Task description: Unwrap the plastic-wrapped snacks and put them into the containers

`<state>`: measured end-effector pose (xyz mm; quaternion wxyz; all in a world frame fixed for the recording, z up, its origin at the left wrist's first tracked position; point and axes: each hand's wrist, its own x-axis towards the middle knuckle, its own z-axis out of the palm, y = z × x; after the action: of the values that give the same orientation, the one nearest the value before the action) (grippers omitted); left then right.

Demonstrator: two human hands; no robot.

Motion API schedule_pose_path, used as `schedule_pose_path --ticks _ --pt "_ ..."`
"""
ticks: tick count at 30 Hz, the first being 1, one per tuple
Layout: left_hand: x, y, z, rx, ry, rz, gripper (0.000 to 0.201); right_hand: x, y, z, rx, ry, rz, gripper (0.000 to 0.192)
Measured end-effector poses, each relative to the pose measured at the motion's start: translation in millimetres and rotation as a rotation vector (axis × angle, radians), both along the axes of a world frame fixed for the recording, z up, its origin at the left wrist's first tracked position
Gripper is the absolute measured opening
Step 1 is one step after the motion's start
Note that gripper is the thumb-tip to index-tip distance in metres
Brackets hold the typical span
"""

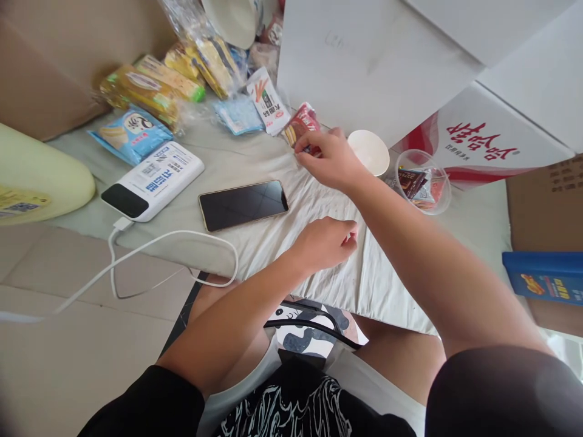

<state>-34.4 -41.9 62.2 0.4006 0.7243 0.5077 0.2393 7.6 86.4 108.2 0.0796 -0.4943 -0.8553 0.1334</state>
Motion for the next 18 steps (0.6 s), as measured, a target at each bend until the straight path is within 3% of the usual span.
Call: schedule_pose_path --ticks 2,4,6,8,10,12,15,18 --pt "2 0 -1.9 -0.005 -0.041 0.018 0.019 30 -27 14.6 0.088 0.069 -0.011 0.026" --pt "4 2 -3.5 -0.056 -0.156 0.056 0.014 64 -57 22.2 0.281 0.104 -0.052 0.023" --pt "8 4 -4.7 -0.141 -0.373 0.120 0.014 96 -87 18.3 0.504 0.097 -0.102 0.023" --pt "14 6 -6.0 -0.218 -0.665 0.132 0.031 120 -114 2.8 0.645 0.116 -0.126 0.025" --pt "20 7 -9.0 -0.298 -0.936 0.046 0.038 135 -137 -19.6 0.626 0.131 -0.061 0.025" --pt "25 8 -14.2 -0.373 -1.087 0.009 0.031 143 -152 -42.0 0.523 0.182 0.059 0.022" --pt "24 12 -23.9 -0.417 -1.086 0.143 0.030 151 -161 -65.8 0.351 0.341 0.180 0.020" --pt "21 15 -29.5 -0.443 -0.971 0.194 0.040 167 -162 -76.4 0.263 0.465 0.081 0.021"
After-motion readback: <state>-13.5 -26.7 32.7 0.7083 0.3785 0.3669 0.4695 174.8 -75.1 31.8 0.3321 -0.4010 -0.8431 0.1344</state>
